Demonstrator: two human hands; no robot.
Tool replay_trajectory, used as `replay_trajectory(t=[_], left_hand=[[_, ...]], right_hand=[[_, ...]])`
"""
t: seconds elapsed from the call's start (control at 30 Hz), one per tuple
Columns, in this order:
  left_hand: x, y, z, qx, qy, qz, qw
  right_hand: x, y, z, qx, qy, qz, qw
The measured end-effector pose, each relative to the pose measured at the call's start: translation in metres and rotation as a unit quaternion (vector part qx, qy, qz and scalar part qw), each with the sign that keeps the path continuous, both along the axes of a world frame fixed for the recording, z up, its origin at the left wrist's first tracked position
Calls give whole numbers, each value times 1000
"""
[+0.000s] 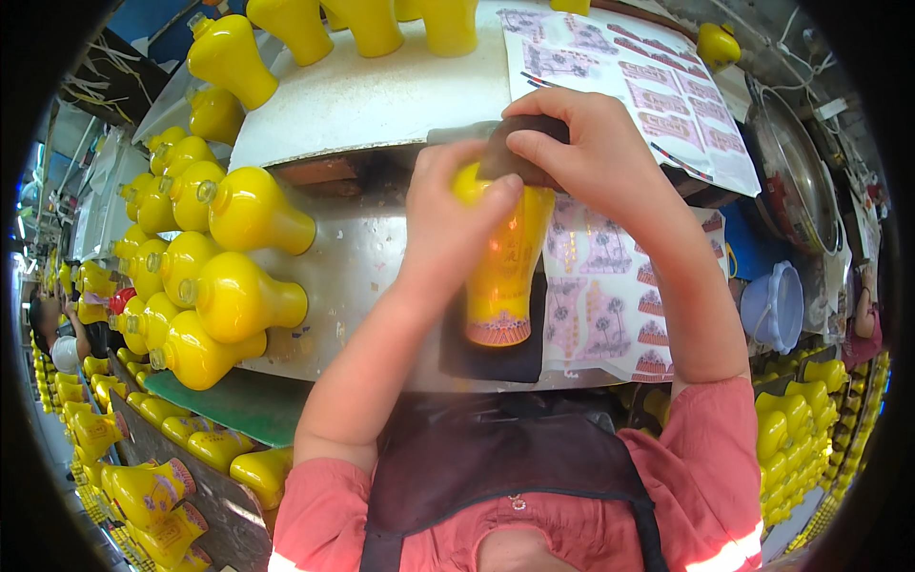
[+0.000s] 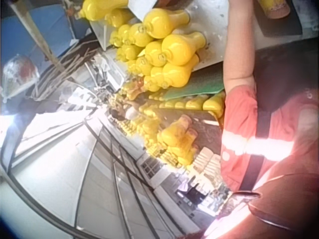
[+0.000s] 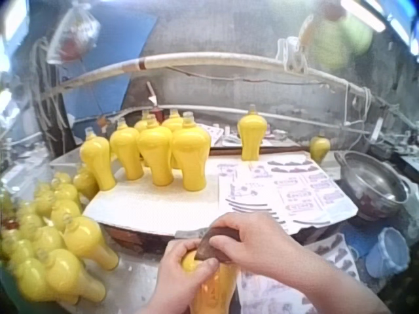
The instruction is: The person applies adhesive labels to yellow plastic bottles on a metal workbench. They peel each label from a sheet, wrap it around the bottle body, smooth it, and place the labeled bottle aside. The person also handles a white bottle and applies a pink paper seal around its neck.
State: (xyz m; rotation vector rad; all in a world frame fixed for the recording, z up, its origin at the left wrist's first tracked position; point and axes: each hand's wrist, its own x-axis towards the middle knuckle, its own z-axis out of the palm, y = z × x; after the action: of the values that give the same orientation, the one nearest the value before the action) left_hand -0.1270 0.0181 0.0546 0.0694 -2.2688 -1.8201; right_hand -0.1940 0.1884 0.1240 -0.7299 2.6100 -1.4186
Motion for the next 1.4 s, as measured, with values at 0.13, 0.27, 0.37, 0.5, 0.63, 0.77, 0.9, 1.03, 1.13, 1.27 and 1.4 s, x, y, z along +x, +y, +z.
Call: replay_trajectory(t=[0.13,0.27,0.37,0.5,0.63,0.77,0.9,1.03,1.13,1.27,1.4], left_hand=[[-9,0,-5,64,-9,2,998],[-12,-4,-6,79,-25,7,997],[-14,-3,-2,165,-38,13,985],[-10,-6,9,234,-64,1,970],[0,-9,14,216,-37,-15,976],[5,-10,9,-103,68,-52,991],[8,-3,-6,-101,112,-18,988],[3,-8,-20,-58,122,-30,990],[4,-11,-30,11,87,-49,995],[16,-3,-36,47,100,19,994],[39,8,-40,73,54,-2,996]], right_hand=[[-4,2,-10,58,152,-34,986],[13,11,-16,24,363,-49,930],[51,20,-23,102,488,-19,867],[66,23,-38,44,452,155,877],[74,14,-38,52,482,104,868],[105,-1,-39,21,428,246,869],[101,22,-50,-34,346,102,932],[96,43,-71,-63,354,75,930],[119,46,-84,-87,257,114,956],[129,58,-85,-151,-5,36,988],[110,54,-84,-170,-176,-59,968]])
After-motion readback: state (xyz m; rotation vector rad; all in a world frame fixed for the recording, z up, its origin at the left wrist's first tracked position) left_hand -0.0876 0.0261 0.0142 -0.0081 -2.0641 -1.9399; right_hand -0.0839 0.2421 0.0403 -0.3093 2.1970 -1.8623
